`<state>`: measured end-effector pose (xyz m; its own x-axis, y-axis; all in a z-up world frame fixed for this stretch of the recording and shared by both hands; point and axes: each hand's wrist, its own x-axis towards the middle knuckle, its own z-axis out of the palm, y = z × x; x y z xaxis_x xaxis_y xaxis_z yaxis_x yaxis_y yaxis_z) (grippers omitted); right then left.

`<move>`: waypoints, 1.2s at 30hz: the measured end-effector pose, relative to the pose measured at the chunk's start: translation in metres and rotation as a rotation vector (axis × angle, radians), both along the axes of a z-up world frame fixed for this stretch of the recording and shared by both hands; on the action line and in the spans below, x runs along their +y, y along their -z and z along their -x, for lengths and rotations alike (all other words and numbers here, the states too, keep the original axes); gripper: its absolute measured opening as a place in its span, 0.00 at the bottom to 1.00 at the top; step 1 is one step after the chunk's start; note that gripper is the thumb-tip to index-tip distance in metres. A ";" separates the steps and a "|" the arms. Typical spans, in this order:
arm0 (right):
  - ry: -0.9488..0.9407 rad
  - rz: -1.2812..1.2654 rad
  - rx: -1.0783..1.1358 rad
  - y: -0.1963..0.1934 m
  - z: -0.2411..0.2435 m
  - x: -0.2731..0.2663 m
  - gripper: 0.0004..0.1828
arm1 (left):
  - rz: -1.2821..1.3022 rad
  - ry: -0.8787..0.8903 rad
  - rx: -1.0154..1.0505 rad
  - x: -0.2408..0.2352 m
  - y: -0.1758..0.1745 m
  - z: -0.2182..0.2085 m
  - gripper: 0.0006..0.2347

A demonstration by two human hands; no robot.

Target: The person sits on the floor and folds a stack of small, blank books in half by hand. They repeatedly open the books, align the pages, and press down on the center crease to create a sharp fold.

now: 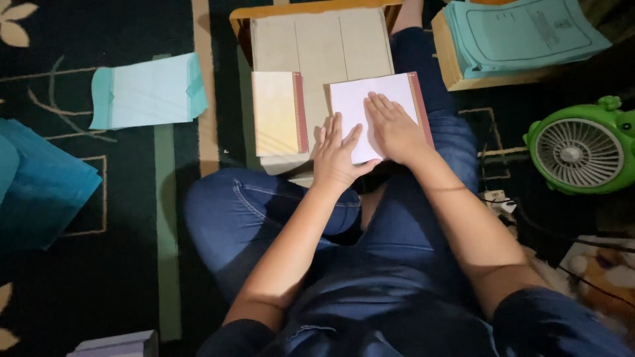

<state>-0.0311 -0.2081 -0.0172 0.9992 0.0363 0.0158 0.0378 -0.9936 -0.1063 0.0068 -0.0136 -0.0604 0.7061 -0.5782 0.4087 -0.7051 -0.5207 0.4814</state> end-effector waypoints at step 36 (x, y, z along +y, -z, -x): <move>0.400 -0.106 0.153 -0.034 0.039 0.011 0.33 | -0.574 0.078 0.188 -0.081 -0.054 -0.062 0.25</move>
<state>-0.0702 -0.1969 0.0171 0.9254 -0.3478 -0.1504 -0.3718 -0.9100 -0.1833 0.0690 -0.0944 -0.0063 0.6827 -0.7222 -0.1111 -0.6816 -0.6842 0.2593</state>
